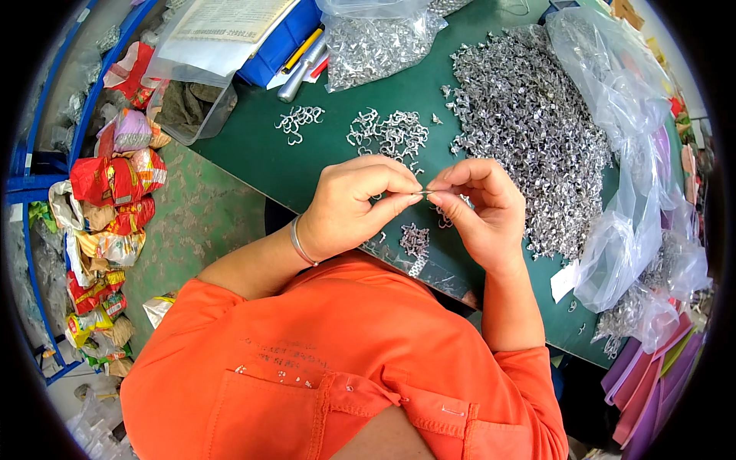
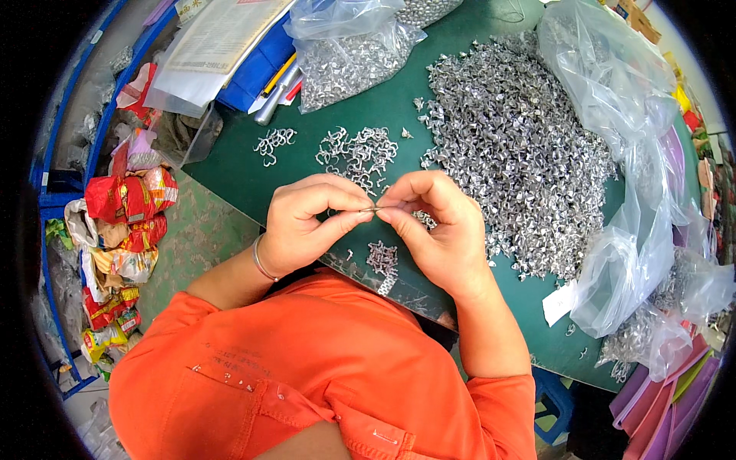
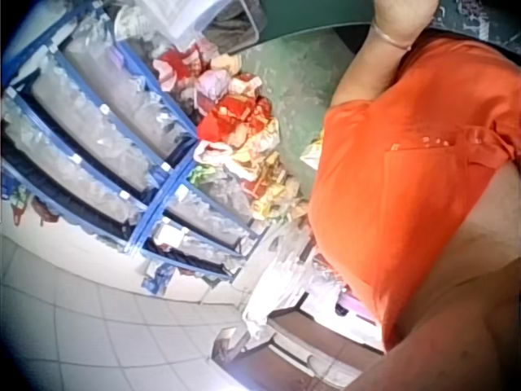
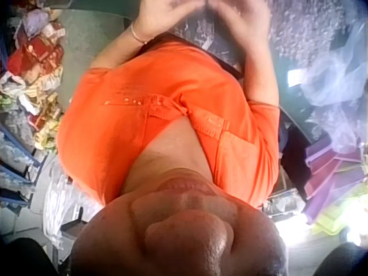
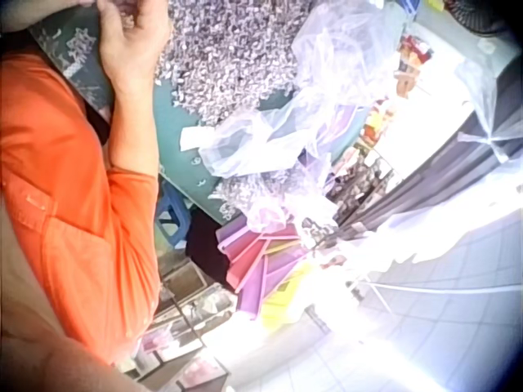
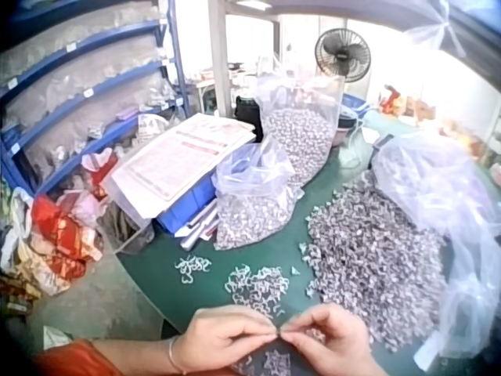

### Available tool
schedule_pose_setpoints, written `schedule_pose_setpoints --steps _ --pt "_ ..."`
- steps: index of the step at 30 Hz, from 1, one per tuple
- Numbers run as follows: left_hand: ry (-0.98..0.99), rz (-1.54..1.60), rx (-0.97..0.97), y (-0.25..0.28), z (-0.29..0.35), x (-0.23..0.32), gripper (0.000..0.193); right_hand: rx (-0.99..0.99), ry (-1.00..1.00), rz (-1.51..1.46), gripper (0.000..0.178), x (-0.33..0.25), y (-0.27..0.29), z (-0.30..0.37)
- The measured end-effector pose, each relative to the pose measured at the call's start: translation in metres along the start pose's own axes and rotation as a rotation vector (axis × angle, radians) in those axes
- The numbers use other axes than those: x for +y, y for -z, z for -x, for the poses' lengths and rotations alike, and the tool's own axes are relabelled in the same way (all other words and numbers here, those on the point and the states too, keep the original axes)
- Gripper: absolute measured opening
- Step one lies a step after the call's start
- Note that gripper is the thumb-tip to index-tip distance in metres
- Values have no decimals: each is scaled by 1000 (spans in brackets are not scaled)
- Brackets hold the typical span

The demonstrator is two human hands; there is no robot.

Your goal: The person sits at a green workbench and repeatedly picks up small silver metal pieces, interlocks them by hand, and places the assembled pieces into a growing pile. The person handles the parts one at a time, occasionally adjusting the pile of finished pieces.

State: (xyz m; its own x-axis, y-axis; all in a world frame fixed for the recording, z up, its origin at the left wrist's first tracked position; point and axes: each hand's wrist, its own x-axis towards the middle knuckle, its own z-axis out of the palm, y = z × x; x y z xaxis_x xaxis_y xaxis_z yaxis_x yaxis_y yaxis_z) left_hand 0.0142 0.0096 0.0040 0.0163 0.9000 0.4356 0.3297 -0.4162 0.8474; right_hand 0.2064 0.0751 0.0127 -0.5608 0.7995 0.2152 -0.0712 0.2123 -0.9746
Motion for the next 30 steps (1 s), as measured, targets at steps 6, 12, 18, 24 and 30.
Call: schedule_pose_setpoints --steps 6,12,18,24,30 --pt "-107 -135 29 0 0 3 14 -4 27 -8 23 0 0 -1" --pt "-120 -169 -8 2 -2 4 18 -67 67 152 14 -5 7 -4" --pt "187 -274 182 32 -14 -10 12 -112 -387 396 8 -19 45 -7" --pt "87 -402 -43 20 -14 -16 10 -176 -205 667 10 -11 40 -7" --pt "32 -647 -112 4 -19 -28 17 -33 -138 663 9 -13 36 -9"
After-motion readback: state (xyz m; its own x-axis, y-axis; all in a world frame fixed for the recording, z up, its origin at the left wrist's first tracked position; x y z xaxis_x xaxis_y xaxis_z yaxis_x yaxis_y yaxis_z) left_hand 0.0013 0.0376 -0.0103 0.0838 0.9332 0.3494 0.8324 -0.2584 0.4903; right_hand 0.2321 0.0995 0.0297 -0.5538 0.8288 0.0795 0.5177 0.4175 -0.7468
